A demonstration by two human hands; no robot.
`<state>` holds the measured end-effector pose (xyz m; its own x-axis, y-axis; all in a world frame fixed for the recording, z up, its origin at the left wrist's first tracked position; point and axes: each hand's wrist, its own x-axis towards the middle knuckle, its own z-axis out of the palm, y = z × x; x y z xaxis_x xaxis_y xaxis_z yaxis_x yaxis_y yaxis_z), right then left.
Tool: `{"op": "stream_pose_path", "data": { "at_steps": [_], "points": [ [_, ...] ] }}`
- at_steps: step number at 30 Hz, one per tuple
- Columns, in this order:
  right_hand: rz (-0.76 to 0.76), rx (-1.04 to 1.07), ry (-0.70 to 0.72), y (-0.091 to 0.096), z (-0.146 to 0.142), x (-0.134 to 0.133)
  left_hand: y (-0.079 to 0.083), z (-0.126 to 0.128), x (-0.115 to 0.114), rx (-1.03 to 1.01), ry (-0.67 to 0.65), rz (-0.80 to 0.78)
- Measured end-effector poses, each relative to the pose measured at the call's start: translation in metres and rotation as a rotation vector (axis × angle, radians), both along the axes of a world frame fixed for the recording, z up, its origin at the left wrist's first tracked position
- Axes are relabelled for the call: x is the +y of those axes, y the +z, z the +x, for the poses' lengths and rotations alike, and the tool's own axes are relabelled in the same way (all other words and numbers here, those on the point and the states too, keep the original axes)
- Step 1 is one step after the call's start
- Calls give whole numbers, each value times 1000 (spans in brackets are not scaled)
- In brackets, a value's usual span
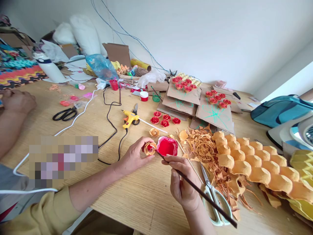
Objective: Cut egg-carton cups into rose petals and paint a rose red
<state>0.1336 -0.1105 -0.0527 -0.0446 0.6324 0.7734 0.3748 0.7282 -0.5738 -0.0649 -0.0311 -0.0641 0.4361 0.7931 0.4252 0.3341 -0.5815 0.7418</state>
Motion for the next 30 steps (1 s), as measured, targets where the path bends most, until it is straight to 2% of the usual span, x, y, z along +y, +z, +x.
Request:
{"op": "stream_pose_path", "data": {
  "at_steps": [8,12,16,24,27,30],
  "points": [
    [-112,-220,-326,-1,17,13,-3,1,3,-14,3,46],
    [-138,-338,-367,-2,18,16,-3,1,3,-15,0,32],
    [-212,-357,-388,-1,18,15,-2,1,2,-35,0,2],
    [-216,-185,-401,1,17,13,2,2,2,-72,-1,-54],
    [-117,19,-355,3,13,11,2,2,1,-60,-4,-72],
    [19,197,-211,6,5,9,1,1,1,-39,-31,-61]
  ]
}}
